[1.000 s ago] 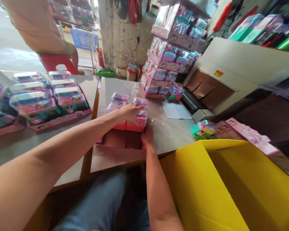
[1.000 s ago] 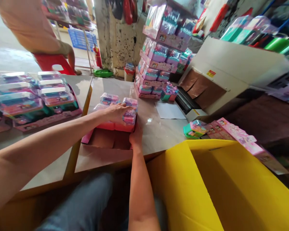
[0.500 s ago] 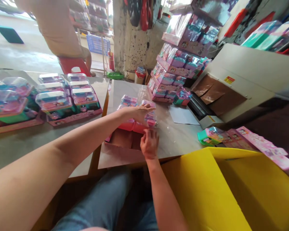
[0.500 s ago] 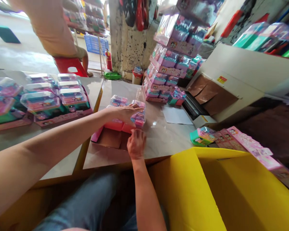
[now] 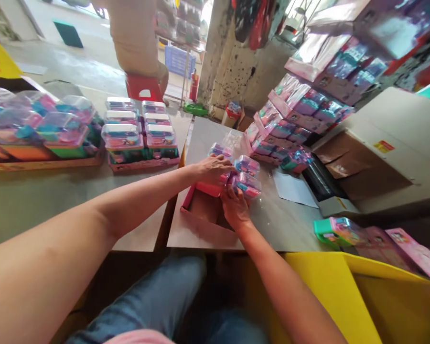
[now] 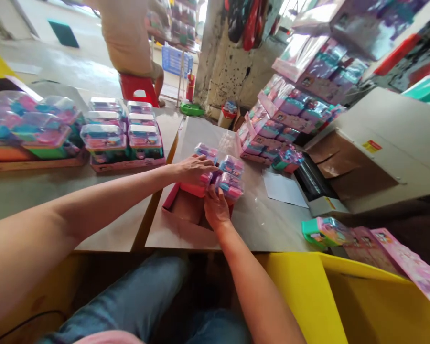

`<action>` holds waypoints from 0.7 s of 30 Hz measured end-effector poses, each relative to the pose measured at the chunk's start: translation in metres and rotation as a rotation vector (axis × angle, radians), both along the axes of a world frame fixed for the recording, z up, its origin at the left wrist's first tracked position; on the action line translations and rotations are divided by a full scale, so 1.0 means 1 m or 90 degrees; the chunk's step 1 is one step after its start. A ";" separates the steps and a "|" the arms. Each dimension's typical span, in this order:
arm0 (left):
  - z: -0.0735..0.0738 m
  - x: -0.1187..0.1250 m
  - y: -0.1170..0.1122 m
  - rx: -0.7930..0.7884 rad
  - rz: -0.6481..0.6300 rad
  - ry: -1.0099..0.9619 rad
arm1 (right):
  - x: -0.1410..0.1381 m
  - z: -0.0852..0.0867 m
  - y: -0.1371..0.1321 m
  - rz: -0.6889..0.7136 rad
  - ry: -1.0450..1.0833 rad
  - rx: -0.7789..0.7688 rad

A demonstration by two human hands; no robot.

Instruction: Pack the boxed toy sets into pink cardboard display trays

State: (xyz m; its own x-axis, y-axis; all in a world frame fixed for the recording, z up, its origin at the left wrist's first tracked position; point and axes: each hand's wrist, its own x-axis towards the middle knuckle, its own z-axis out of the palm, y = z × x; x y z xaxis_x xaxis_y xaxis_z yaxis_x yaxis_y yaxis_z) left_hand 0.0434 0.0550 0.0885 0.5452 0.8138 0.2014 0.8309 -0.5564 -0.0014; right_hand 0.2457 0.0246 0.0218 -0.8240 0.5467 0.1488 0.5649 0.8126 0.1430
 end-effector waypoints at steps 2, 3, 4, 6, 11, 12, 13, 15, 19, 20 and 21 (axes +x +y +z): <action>0.002 -0.003 -0.001 -0.009 0.006 -0.008 | -0.002 -0.006 0.002 -0.002 -0.010 0.006; 0.003 -0.004 -0.001 -0.012 0.008 -0.011 | -0.004 -0.010 0.004 -0.002 -0.015 0.009; 0.002 -0.005 -0.001 -0.012 0.007 -0.015 | -0.006 -0.013 0.006 -0.003 -0.019 0.014; 0.000 -0.004 -0.002 -0.005 0.011 -0.022 | -0.008 -0.018 0.010 -0.007 -0.023 0.022; -0.007 0.001 -0.001 0.008 0.029 -0.029 | 0.009 -0.006 0.010 0.057 -0.030 0.002; -0.007 0.001 -0.001 0.008 0.029 -0.029 | 0.014 0.002 0.008 0.074 -0.017 0.004; -0.007 0.002 -0.002 0.007 0.030 -0.029 | 0.018 0.010 0.007 0.075 0.007 0.020; -0.005 0.002 -0.004 0.005 0.037 -0.029 | 0.023 0.027 0.007 0.016 0.080 0.092; -0.001 0.003 -0.007 0.002 0.047 -0.023 | 0.019 0.041 0.019 -0.140 0.133 0.192; -0.001 0.003 -0.007 0.000 0.048 -0.019 | 0.016 0.039 0.023 -0.150 0.124 0.179; 0.000 0.003 -0.006 -0.006 0.050 -0.014 | 0.013 0.035 0.027 -0.157 0.116 0.161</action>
State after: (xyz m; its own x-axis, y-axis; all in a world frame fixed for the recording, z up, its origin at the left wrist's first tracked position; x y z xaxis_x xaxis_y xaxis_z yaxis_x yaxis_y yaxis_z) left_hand 0.0468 0.0489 0.0881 0.4756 0.8553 0.2056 0.8714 -0.4900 0.0226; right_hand 0.2588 0.0518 0.0567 -0.6197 0.6523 0.4365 0.7738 0.6008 0.2008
